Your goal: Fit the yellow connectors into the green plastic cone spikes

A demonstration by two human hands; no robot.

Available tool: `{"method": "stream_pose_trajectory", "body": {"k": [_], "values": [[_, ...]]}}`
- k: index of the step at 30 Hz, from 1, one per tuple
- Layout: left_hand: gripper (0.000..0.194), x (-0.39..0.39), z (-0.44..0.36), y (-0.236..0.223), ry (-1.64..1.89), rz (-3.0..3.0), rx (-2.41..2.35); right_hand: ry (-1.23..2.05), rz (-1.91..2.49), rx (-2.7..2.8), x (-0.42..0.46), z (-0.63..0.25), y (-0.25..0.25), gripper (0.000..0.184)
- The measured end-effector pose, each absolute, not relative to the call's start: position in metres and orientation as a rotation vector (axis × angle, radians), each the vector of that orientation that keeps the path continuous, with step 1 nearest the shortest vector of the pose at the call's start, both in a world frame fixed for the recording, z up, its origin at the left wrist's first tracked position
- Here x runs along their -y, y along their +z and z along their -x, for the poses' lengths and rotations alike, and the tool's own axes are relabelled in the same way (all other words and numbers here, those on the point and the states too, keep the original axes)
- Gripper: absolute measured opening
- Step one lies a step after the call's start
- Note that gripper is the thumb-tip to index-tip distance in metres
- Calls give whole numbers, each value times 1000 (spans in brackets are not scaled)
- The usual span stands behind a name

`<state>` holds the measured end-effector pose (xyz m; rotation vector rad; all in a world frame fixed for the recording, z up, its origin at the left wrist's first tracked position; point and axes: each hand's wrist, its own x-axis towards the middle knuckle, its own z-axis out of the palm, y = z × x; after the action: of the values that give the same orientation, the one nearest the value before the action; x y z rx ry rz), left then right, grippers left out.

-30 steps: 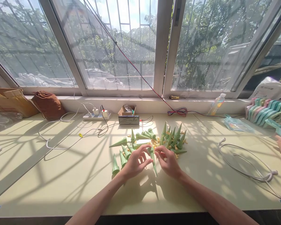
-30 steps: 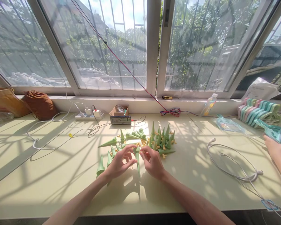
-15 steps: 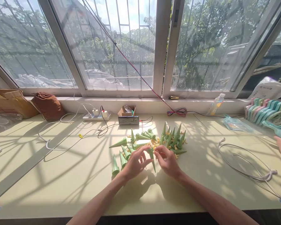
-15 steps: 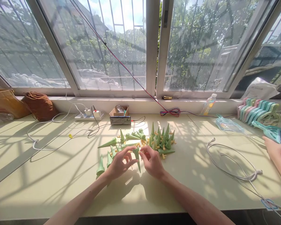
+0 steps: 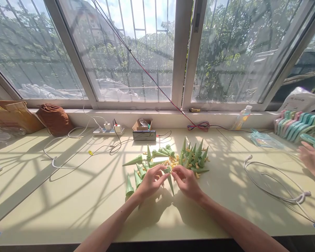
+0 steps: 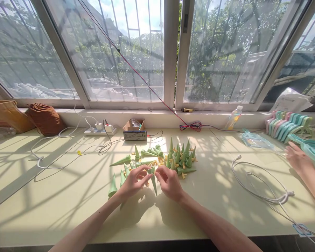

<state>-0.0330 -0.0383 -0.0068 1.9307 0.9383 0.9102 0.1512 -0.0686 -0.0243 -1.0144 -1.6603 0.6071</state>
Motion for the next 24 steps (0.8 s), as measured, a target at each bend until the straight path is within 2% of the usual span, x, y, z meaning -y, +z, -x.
{"method": "stream_pose_trajectory", "body": {"k": [24], "values": [[32, 39, 32, 2, 818, -1659, -863, 596, 990, 1746, 70, -155, -19, 12]]}}
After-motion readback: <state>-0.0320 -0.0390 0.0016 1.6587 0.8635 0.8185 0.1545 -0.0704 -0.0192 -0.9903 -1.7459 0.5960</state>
